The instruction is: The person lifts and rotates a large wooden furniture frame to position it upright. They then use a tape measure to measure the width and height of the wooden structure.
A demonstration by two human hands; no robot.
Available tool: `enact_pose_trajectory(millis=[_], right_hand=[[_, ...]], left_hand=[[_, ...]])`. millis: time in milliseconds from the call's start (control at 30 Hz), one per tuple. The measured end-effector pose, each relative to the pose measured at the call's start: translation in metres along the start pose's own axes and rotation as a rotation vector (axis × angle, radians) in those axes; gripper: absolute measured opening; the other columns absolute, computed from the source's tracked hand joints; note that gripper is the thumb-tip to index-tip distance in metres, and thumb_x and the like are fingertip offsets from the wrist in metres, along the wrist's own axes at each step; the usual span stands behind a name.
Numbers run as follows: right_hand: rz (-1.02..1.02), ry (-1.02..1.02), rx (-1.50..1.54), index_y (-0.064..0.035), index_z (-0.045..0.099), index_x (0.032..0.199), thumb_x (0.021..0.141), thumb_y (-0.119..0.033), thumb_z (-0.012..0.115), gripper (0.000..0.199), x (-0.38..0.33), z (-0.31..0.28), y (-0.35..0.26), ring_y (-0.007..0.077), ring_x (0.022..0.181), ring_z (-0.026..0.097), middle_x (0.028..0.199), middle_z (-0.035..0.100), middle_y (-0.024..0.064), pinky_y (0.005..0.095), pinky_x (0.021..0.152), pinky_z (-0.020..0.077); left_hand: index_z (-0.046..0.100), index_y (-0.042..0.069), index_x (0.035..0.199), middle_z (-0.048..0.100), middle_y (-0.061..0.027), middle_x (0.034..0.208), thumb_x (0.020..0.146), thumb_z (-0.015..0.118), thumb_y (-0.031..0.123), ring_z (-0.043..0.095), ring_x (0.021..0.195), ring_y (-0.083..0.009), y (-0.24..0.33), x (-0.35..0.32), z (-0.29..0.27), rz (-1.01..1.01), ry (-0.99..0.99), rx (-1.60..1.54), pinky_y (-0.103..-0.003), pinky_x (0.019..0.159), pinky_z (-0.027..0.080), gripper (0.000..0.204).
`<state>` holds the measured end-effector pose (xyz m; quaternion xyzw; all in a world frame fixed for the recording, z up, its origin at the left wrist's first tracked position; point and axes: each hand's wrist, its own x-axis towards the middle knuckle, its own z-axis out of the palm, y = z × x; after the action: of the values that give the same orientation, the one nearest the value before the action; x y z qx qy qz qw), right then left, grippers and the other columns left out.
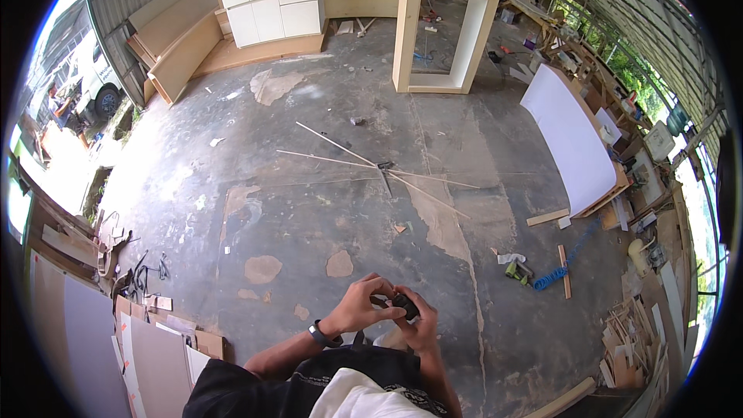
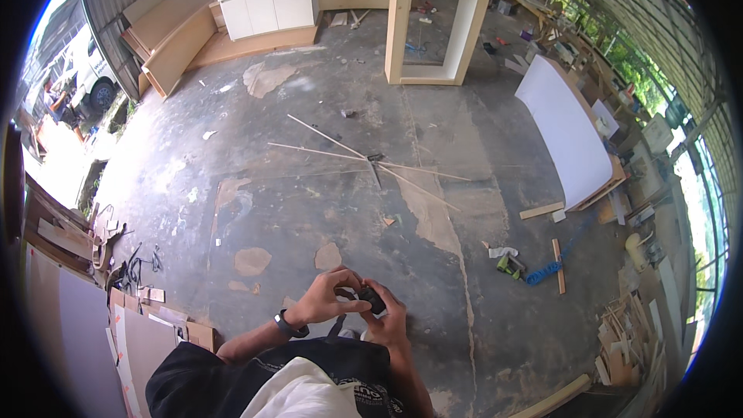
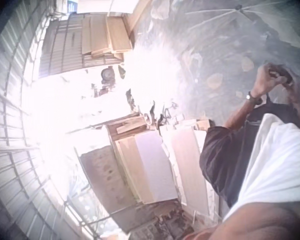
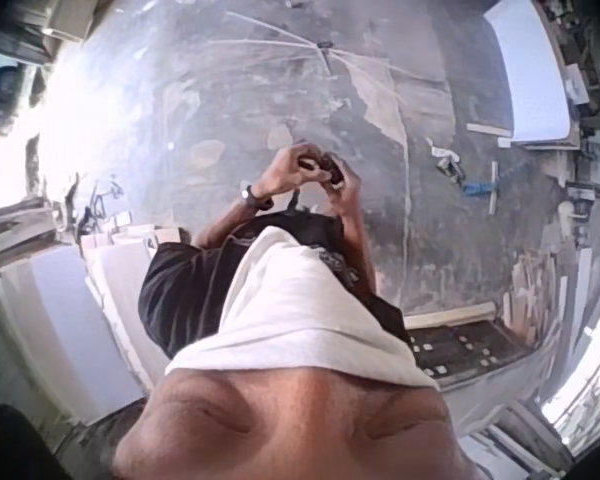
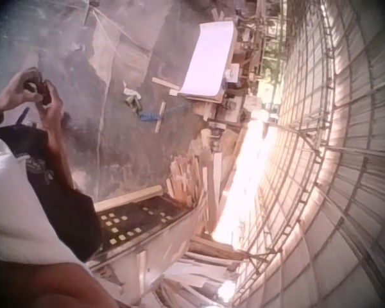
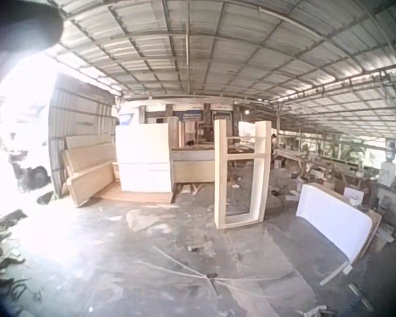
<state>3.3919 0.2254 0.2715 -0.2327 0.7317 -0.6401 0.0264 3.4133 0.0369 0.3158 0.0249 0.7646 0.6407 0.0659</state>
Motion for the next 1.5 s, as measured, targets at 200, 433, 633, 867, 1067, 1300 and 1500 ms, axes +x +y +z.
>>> enact_pose_trajectory(millis=[200, 433, 633, 867, 1067, 1300, 1500], right_hand=[[-0.062, 0.022, -0.231, 0.0006, 0.069, 0.116, 0.076, -0.016, 0.081, 0.045, 0.136, -0.063, 0.056, 0.0321, 0.084, 0.071, 0.096, 0.069, 0.0161, 0.0390, 0.072, 0.0562], [-0.167, -0.134, -0.411, -0.0019, 0.066, 0.101, 0.073, -0.024, 0.081, 0.039, 0.363, -0.145, 0.095, 0.0372, 0.086, 0.068, 0.098, 0.066, 0.0134, 0.0431, 0.070, 0.0547], [-0.411, -0.213, -0.309, 0.0011, 0.060, 0.116, 0.083, -0.018, 0.075, 0.041, 0.558, -0.180, 0.133, 0.0390, 0.098, 0.066, 0.112, 0.064, 0.0198, 0.0448, 0.079, 0.0553], [-0.267, -0.245, -0.408, -0.0035, 0.062, 0.118, 0.089, -0.028, 0.073, 0.040, 0.770, -0.248, 0.208, 0.0355, 0.083, 0.069, 0.095, 0.068, 0.0162, 0.0427, 0.073, 0.0557], [-0.092, -0.005, -0.455, -0.0037, 0.062, 0.117, 0.087, -0.022, 0.074, 0.036, 0.924, -0.369, 0.245, 0.0348, 0.086, 0.069, 0.096, 0.068, 0.0163, 0.0407, 0.076, 0.0544], [0.228, 0.282, -0.435, -0.0006, 0.063, 0.114, 0.086, -0.015, 0.073, 0.033, 1.020, -0.481, 0.289, 0.0305, 0.095, 0.065, 0.097, 0.067, 0.0169, 0.0376, 0.085, 0.0506], [0.421, 0.220, -0.363, 0.0015, 0.067, 0.109, 0.086, -0.023, 0.074, 0.034, 1.127, -0.547, 0.339, 0.0197, 0.078, 0.069, 0.090, 0.073, 0.0124, 0.0321, 0.070, 0.0530]], left_hand=[[0.070, 0.002, 0.101, 0.072, -0.0095, 0.093, 0.086, 0.079, 0.026, 0.069, 0.080, -0.0189, 0.004, 0.155, -0.023, 0.005, -0.025, 0.065, -0.032, 0.074, 0.056, 0.030], [0.066, 0.001, 0.097, 0.070, -0.0051, 0.089, 0.088, 0.078, 0.017, 0.064, 0.083, -0.0123, 0.034, 0.363, -0.053, -0.074, 0.020, 0.016, -0.029, 0.076, 0.052, 0.022], [0.059, 0.004, 0.096, 0.066, -0.0015, 0.091, 0.089, 0.072, 0.005, 0.061, 0.082, -0.0096, 0.046, 0.530, -0.107, -0.060, 0.232, -0.324, -0.028, 0.075, 0.050, 0.014], [0.059, 0.004, 0.100, 0.064, -0.0045, 0.101, 0.092, 0.068, 0.003, 0.058, 0.090, -0.0117, 0.065, 0.740, -0.236, 0.260, 0.492, -0.477, -0.027, 0.081, 0.046, 0.012], [0.063, 0.004, 0.107, 0.064, -0.0061, 0.105, 0.096, 0.065, 0.011, 0.056, 0.091, -0.0136, 0.111, 0.976, -0.371, 0.530, 0.619, -0.489, -0.030, 0.081, 0.044, 0.013], [0.063, 0.004, 0.111, 0.063, -0.0071, 0.111, 0.102, 0.058, 0.014, 0.055, 0.099, -0.0143, 0.196, 1.267, -0.433, 0.790, 0.459, -0.525, -0.034, 0.090, 0.042, 0.015], [0.064, 0.001, 0.115, 0.066, -0.0098, 0.113, 0.102, 0.060, 0.017, 0.061, 0.095, -0.0161, 0.248, 1.485, -0.456, 0.887, 0.361, -0.442, -0.032, 0.088, 0.047, 0.021]])
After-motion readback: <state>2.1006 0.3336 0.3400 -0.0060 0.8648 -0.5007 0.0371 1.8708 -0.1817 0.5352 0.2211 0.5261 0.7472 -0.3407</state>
